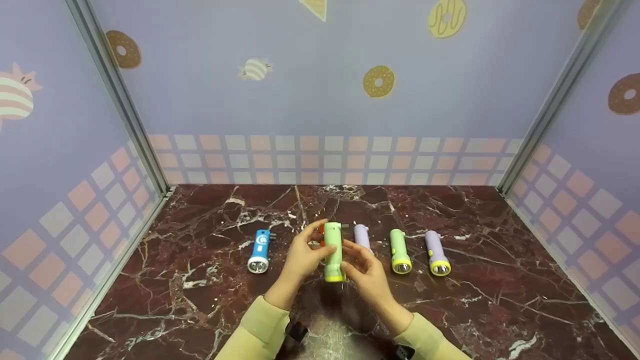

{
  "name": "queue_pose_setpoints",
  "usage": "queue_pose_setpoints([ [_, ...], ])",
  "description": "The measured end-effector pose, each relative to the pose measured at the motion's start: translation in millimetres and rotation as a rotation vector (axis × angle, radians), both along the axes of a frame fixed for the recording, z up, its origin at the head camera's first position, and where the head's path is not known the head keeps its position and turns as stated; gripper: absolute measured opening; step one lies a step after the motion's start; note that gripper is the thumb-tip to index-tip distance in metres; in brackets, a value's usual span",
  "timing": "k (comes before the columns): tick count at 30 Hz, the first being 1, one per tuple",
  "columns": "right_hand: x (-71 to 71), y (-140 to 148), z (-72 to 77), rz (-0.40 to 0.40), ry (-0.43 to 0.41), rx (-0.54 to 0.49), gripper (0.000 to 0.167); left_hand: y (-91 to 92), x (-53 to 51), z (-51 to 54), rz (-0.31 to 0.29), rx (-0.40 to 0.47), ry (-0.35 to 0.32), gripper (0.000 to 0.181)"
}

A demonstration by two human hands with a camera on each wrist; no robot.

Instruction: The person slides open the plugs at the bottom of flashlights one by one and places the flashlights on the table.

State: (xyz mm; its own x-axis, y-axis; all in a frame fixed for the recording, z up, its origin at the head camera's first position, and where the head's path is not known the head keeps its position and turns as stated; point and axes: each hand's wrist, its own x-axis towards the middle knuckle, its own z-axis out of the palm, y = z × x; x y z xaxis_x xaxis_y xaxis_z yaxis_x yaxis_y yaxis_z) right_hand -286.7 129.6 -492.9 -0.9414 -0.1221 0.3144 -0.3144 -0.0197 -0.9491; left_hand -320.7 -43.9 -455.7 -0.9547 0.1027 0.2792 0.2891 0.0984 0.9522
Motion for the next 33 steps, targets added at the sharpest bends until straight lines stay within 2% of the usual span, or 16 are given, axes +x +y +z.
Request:
queue_pose_setpoints([
  [9, 0.2, 0.1, -2.6, 0.005, 0.005, 0.061, 0.051, 0.0, -0.7, -4.4, 0.021, -0.023, 0.007, 0.062],
  [19, -0.4, -1.3, -0.3, 0.039, -0.056, -0.014, 0.053, 1.8, -1.2, -4.5, 0.050, -0.023, -0.036, 0.062],
  [25, -0.7, -1.6, -0.3, 0.038, -0.063, -0.022, 0.053, 1.8, -3.4, -6.0, 0.060, -0.033, -0.055, 0.064],
  [33, -0.5, -0.5, -2.2, 0.030, -0.074, -0.005, 0.053, 2.0, -3.3, -9.6, 0.043, -0.014, -0.083, 0.066],
])
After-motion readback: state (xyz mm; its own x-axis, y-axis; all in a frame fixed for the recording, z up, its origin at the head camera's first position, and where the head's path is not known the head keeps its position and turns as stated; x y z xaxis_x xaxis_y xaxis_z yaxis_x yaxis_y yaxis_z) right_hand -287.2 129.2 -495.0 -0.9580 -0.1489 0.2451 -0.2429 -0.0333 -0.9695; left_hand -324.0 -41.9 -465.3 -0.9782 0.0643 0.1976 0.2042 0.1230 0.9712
